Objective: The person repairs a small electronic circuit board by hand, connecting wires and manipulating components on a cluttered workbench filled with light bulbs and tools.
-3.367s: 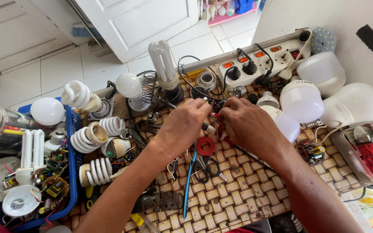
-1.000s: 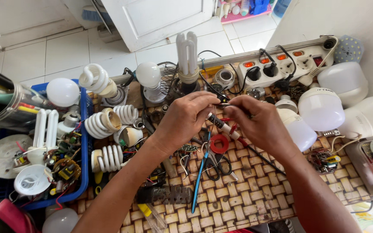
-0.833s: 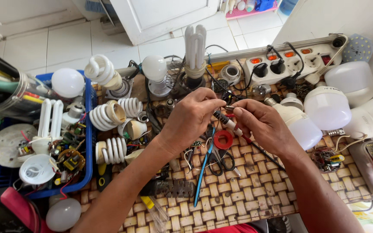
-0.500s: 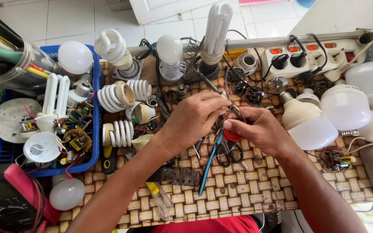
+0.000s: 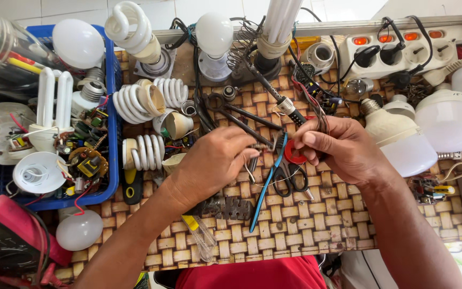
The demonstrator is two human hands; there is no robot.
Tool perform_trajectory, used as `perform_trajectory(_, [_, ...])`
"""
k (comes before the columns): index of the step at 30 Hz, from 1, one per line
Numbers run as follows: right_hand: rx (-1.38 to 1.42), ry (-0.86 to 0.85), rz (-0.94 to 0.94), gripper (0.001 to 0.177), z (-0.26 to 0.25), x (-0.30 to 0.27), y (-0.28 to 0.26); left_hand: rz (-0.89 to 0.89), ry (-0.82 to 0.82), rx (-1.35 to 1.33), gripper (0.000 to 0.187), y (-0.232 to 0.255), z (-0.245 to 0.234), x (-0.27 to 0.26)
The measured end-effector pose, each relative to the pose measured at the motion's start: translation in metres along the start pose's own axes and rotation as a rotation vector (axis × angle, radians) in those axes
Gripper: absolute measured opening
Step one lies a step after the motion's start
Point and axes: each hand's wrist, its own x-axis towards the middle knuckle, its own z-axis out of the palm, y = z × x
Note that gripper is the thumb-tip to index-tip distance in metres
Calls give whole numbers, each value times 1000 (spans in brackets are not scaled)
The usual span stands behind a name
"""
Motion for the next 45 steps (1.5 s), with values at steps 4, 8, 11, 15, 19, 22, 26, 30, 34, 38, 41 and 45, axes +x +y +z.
perform_trajectory(4, [-17, 5, -48, 20, -1, 2, 5, -61, 74, -185, 19, 2, -14, 0])
perform_trajectory(8, [73, 42, 9, 28, 4, 1, -4, -194, 127, -448, 19, 3, -27, 3])
perform_trajectory(11, [104, 50, 26, 19, -2, 3, 6, -306, 133, -571, 19, 2, -28, 4])
perform_trajectory(15, [49, 72, 26, 14, 4, 5, 8, -368, 165, -667, 18, -1, -26, 10])
perform_trajectory(19, [-2, 69, 10, 13, 5, 8, 8, -392, 188, -705, 18, 1, -23, 16])
perform_trajectory(22, [-78, 122, 1, 15, 5, 11, 7, -373, 197, -845, 28, 3, -23, 19])
perform_trajectory(26, [-127, 134, -10, 17, 16, 16, 0, -320, 180, -809, 28, 0, -26, 20])
perform_trajectory(30, [-129, 152, 9, 16, 22, 12, 2, -311, 171, -834, 28, 0, -24, 21])
perform_trajectory(34, [-210, 178, -45, 23, 28, 19, -2, -334, 203, -848, 29, -6, -22, 18])
perform_trajectory(38, [-234, 164, -47, 20, 32, 18, 0, -363, 236, -881, 30, -5, -21, 19])
perform_trajectory(41, [-298, 159, -77, 18, 36, 19, 0, -387, 250, -909, 30, -8, -18, 17])
perform_trajectory(45, [-330, 150, -108, 13, 38, 21, 2, -448, 316, -979, 29, -8, -16, 19])
